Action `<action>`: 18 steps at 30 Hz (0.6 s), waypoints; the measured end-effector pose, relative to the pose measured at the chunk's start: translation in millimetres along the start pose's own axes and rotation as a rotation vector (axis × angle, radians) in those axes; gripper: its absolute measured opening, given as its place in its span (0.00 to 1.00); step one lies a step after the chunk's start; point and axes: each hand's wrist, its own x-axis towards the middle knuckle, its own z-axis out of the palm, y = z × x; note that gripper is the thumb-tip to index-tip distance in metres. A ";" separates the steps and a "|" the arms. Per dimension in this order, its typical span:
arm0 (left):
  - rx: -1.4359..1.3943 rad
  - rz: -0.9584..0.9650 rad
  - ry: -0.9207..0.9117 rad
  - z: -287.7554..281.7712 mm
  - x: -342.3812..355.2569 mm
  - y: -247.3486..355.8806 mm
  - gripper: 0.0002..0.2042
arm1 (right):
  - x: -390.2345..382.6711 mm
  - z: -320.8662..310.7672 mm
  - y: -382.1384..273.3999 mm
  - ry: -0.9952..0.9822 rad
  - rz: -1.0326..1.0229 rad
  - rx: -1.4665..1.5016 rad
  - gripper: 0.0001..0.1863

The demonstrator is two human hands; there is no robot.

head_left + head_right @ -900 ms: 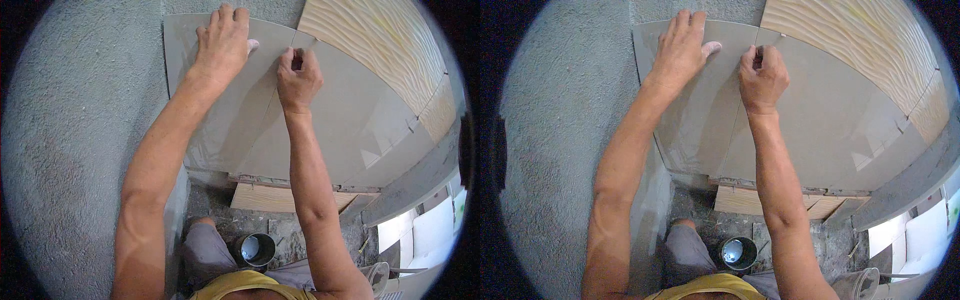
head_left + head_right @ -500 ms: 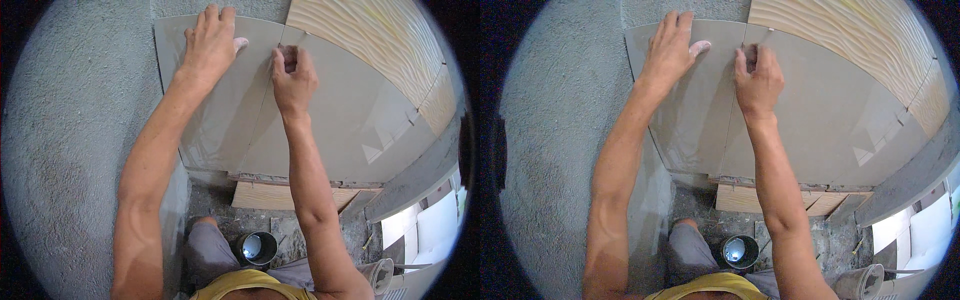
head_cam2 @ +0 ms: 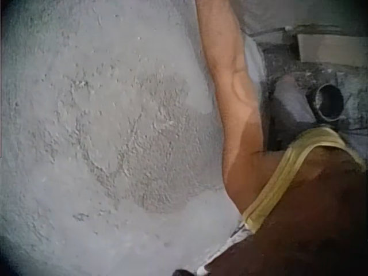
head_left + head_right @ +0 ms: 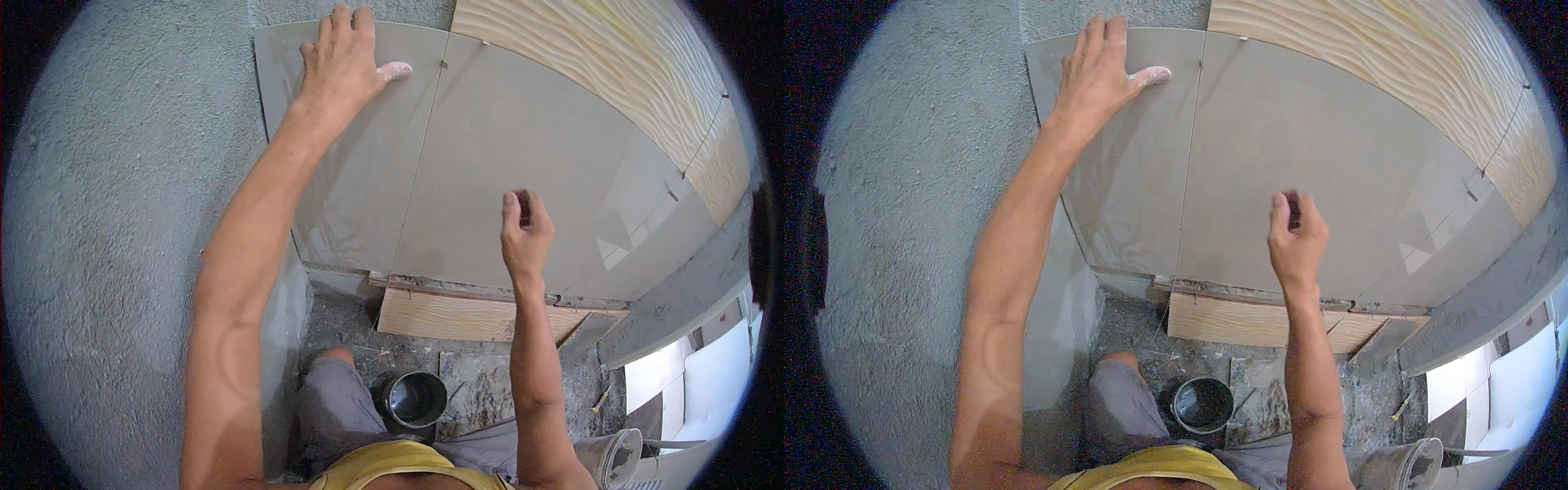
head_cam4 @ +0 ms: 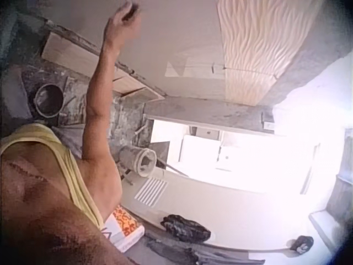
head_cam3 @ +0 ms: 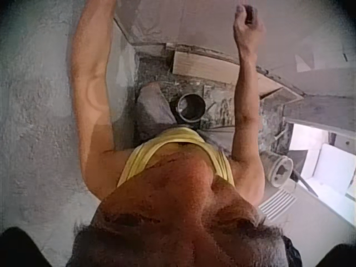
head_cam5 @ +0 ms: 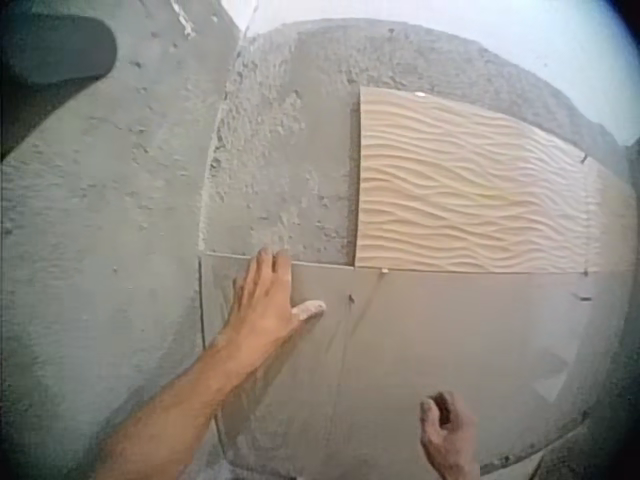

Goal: The person installs and taps wall tiles into place using a mallet, applies mortar to the back of a tile with a trowel, mounts it to the wall, and cleans another tile with a sponge.

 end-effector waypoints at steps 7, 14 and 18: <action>0.025 -0.045 -0.054 -8.0 6.5 14.0 0.51 | -12.5 -60.8 20.9 -0.039 0.061 -0.128 0.10; -0.013 -0.268 -0.366 -42.9 17.4 45.8 0.59 | -45.7 -105.0 53.1 -0.110 0.100 -0.117 0.11; -0.012 -0.285 -0.368 -53.8 14.0 59.3 0.59 | -56.8 -139.2 72.2 -0.143 0.137 -0.160 0.11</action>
